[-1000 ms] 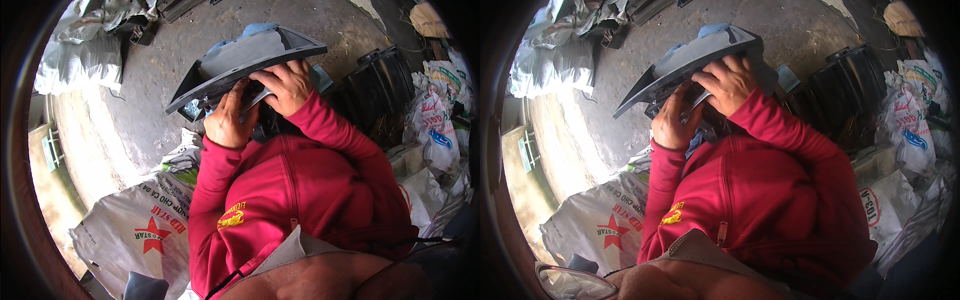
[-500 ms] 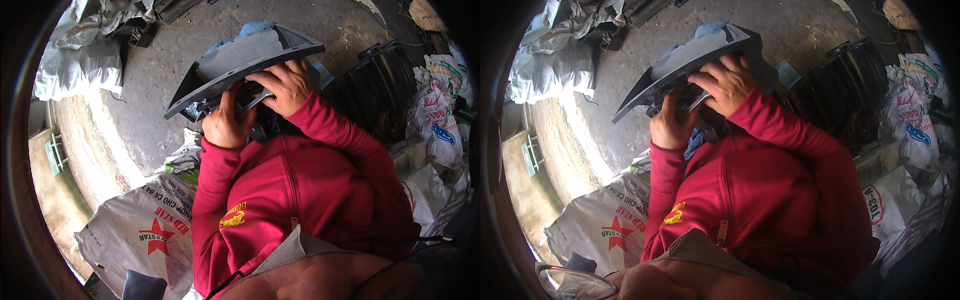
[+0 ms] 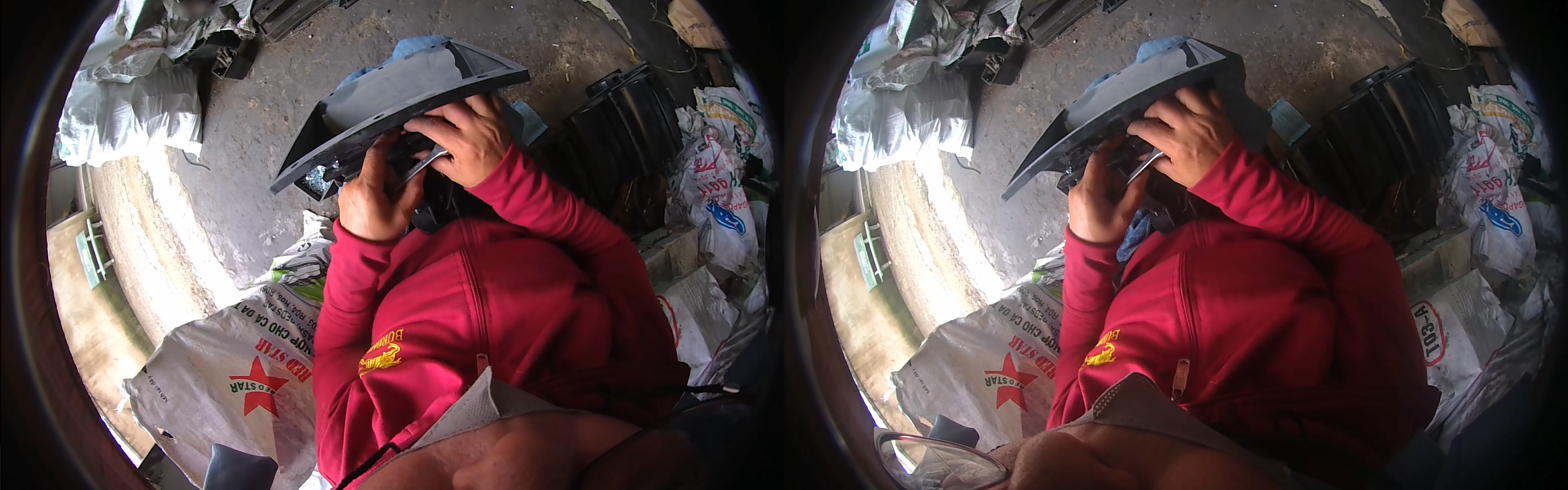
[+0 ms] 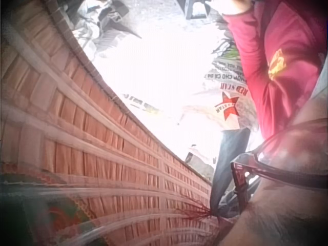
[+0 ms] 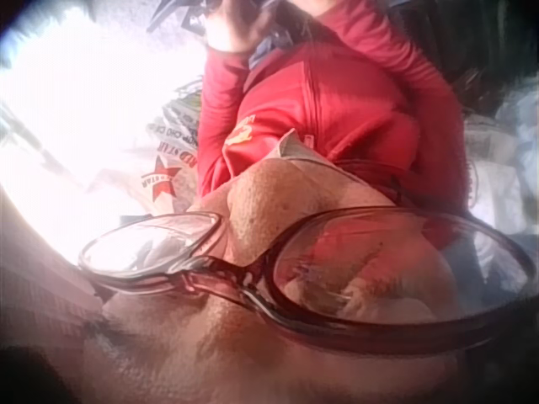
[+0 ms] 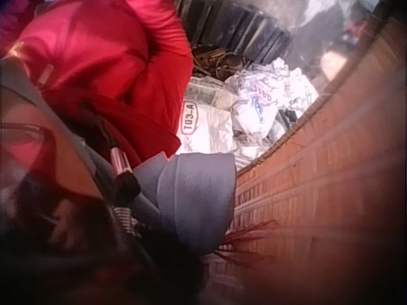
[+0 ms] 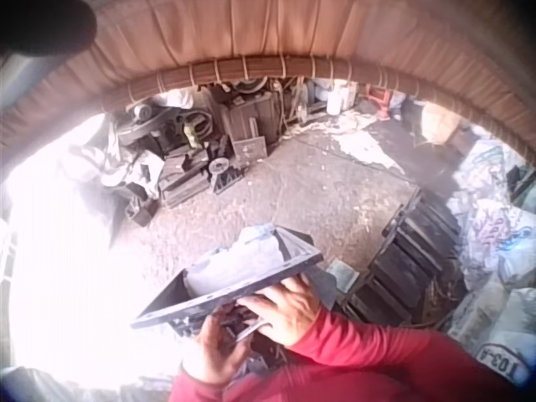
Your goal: The person sits on the floor and uses a wrench to tighten screws on a black plastic housing. They repeatedly reposition the housing and adjust fasteners with both hands.
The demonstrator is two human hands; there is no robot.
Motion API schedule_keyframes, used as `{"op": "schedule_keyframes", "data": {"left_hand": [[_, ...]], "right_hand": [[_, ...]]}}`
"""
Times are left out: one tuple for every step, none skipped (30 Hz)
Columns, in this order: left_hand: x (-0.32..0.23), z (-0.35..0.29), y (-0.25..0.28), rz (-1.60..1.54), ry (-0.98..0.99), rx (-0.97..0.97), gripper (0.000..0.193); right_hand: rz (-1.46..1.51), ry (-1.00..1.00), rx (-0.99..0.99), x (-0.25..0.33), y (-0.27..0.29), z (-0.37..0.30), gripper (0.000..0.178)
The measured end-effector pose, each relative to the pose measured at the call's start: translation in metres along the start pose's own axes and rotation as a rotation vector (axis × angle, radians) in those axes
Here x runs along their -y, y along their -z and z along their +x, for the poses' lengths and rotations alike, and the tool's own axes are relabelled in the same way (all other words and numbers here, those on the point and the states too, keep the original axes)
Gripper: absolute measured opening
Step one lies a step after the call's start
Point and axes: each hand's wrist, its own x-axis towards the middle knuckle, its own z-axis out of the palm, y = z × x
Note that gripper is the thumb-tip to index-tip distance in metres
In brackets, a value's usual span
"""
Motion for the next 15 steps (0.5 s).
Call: {"op": "schedule_keyframes", "data": {"left_hand": [[0.001, 0.000, 0.000, -0.007, -0.004, 0.001, 0.064], [0.003, -0.001, 0.000, -0.013, -0.007, 0.002, 0.064], [0.004, -0.001, 0.000, -0.020, -0.011, 0.004, 0.063], [0.004, -0.001, 0.002, -0.004, -0.009, 0.021, 0.060], [0.002, -0.002, 0.005, 0.013, -0.006, 0.037, 0.057], [0.001, -0.002, 0.007, 0.028, -0.005, 0.053, 0.053], [0.002, -0.004, 0.007, -0.009, -0.084, 0.026, 0.051], [0.005, -0.009, 0.006, -0.046, -0.162, -0.002, 0.048], [0.011, -0.014, 0.003, -0.089, -0.243, -0.029, 0.046], [0.019, -0.024, 0.004, -0.110, -0.252, 0.076, 0.037], [0.024, -0.035, 0.005, -0.064, -0.161, 0.217, 0.027], [0.030, -0.043, 0.003, 0.036, -0.195, 0.215, 0.023], [0.035, -0.049, 0.000, 0.136, -0.227, 0.214, 0.020], [0.038, -0.053, -0.002, 0.061, -0.221, 0.161, 0.021], [0.037, -0.056, -0.003, -0.012, -0.212, 0.103, 0.022]], "right_hand": [[-0.004, 0.006, 0.005, 0.000, 0.000, 0.000, 0.047], [0.004, 0.006, 0.002, -0.001, 0.000, 0.000, 0.047], [0.012, 0.005, -0.001, -0.001, -0.001, 0.000, 0.047], [0.020, 0.003, -0.004, -0.001, -0.001, 0.000, 0.046], [0.027, 0.007, -0.009, -0.001, 0.000, 0.000, 0.046], [0.032, 0.011, -0.016, -0.002, 0.002, 0.001, 0.046], [0.038, 0.016, -0.022, -0.003, 0.003, 0.002, 0.045], [0.026, 0.027, -0.019, -0.003, 0.002, 0.002, 0.045], [0.008, 0.036, -0.013, -0.004, 0.001, 0.001, 0.044], [-0.004, 0.047, -0.007, -0.004, 0.000, 0.001, 0.043], [-0.010, 0.045, 0.001, -0.004, 0.001, 0.000, 0.044], [-0.014, 0.048, 0.010, -0.005, 0.001, 0.001, 0.044], [-0.017, 0.051, 0.018, -0.005, 0.001, 0.001, 0.044], [-0.017, 0.055, 0.014, -0.005, 0.003, 0.001, 0.044], [-0.012, 0.065, 0.010, -0.005, 0.004, 0.002, 0.044]]}}
